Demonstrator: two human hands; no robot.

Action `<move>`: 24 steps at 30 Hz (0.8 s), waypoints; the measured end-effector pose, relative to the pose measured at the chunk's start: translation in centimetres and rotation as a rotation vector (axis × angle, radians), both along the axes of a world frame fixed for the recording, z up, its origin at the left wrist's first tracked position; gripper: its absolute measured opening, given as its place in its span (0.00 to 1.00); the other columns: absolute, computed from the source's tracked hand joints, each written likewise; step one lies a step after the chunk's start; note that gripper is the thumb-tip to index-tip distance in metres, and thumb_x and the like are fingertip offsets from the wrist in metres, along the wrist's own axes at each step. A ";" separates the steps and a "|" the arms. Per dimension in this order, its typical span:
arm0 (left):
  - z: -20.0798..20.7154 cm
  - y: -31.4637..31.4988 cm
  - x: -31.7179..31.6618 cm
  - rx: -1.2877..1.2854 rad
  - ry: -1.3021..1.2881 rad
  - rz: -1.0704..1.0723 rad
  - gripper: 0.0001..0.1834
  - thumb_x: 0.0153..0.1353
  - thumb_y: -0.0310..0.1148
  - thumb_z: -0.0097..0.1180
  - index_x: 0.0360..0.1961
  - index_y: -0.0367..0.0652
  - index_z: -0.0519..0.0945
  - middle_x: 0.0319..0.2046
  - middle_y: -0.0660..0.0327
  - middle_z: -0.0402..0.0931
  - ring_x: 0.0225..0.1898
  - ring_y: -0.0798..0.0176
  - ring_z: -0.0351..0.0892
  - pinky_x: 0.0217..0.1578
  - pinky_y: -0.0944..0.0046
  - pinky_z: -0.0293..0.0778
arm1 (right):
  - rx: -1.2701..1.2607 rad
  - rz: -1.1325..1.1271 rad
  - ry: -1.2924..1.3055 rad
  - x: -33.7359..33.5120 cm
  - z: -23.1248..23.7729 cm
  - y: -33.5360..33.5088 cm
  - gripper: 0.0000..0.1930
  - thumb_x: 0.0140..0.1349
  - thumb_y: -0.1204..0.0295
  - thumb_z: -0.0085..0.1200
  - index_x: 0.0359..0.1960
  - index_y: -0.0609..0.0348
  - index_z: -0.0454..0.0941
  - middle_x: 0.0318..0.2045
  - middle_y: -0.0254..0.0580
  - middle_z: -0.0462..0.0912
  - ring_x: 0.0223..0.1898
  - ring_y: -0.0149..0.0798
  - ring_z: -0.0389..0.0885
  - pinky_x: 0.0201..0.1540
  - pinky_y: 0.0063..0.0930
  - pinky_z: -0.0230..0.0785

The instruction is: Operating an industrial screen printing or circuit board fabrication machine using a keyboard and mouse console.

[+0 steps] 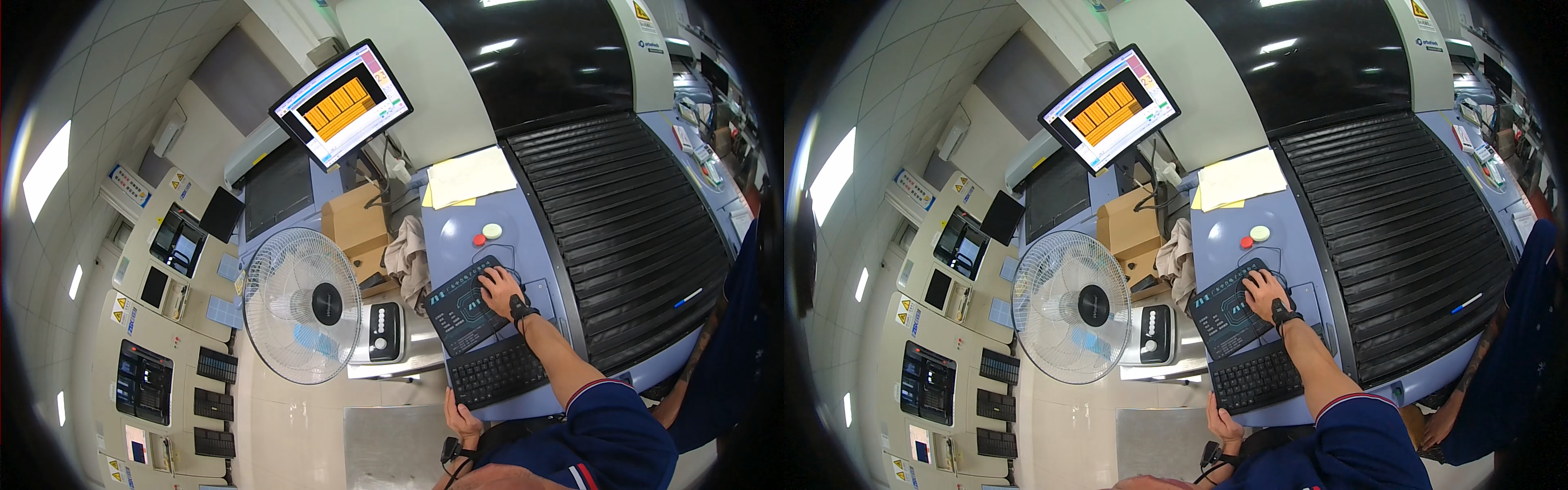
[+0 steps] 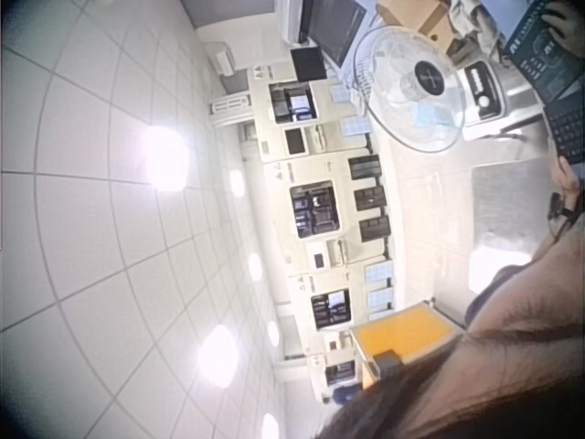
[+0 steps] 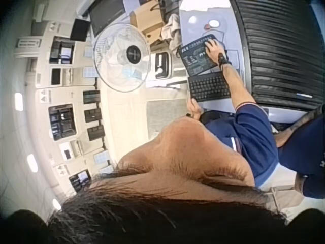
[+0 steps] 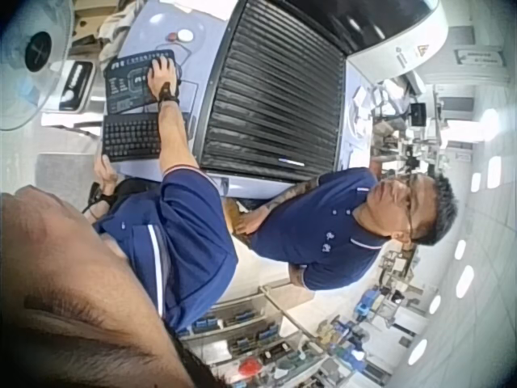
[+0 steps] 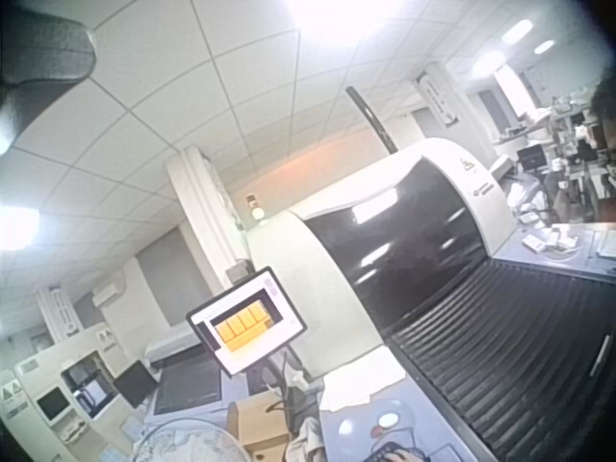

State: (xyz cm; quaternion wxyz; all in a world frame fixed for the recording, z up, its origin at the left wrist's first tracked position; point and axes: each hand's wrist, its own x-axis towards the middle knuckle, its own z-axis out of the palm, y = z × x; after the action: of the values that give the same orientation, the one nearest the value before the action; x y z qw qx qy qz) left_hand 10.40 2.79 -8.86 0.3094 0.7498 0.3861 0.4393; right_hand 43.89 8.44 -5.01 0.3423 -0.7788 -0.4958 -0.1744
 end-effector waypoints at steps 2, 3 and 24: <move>0.2 -0.1 0.0 -0.006 0.017 0.005 0.28 0.70 0.37 0.41 0.62 0.24 0.76 0.62 0.34 0.75 0.63 0.32 0.75 0.67 0.45 0.67 | -0.005 -0.005 0.012 0.0 0.2 0.0 0.17 0.62 0.70 0.61 0.54 0.55 0.80 0.58 0.47 0.77 0.62 0.56 0.73 0.62 0.49 0.72; 0.2 0.0 0.0 -0.006 0.017 0.006 0.28 0.70 0.37 0.41 0.62 0.24 0.76 0.62 0.34 0.75 0.63 0.32 0.75 0.67 0.45 0.67 | -0.005 -0.005 0.012 0.0 0.2 0.0 0.17 0.62 0.70 0.61 0.54 0.55 0.80 0.58 0.47 0.77 0.62 0.56 0.73 0.62 0.49 0.72; 0.3 0.0 -0.1 0.014 -0.011 -0.001 0.27 0.71 0.36 0.42 0.62 0.26 0.76 0.63 0.35 0.75 0.62 0.32 0.75 0.66 0.45 0.68 | 0.028 0.023 0.025 -0.2 0.7 -0.4 0.18 0.54 0.71 0.63 0.48 0.55 0.80 0.54 0.47 0.78 0.59 0.55 0.75 0.59 0.51 0.73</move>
State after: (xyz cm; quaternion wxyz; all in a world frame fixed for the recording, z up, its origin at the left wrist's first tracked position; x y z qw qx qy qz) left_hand 10.31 2.74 -8.54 0.3064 0.7497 0.3811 0.4459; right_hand 43.67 8.03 -4.31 0.3616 -0.7704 -0.4977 -0.1677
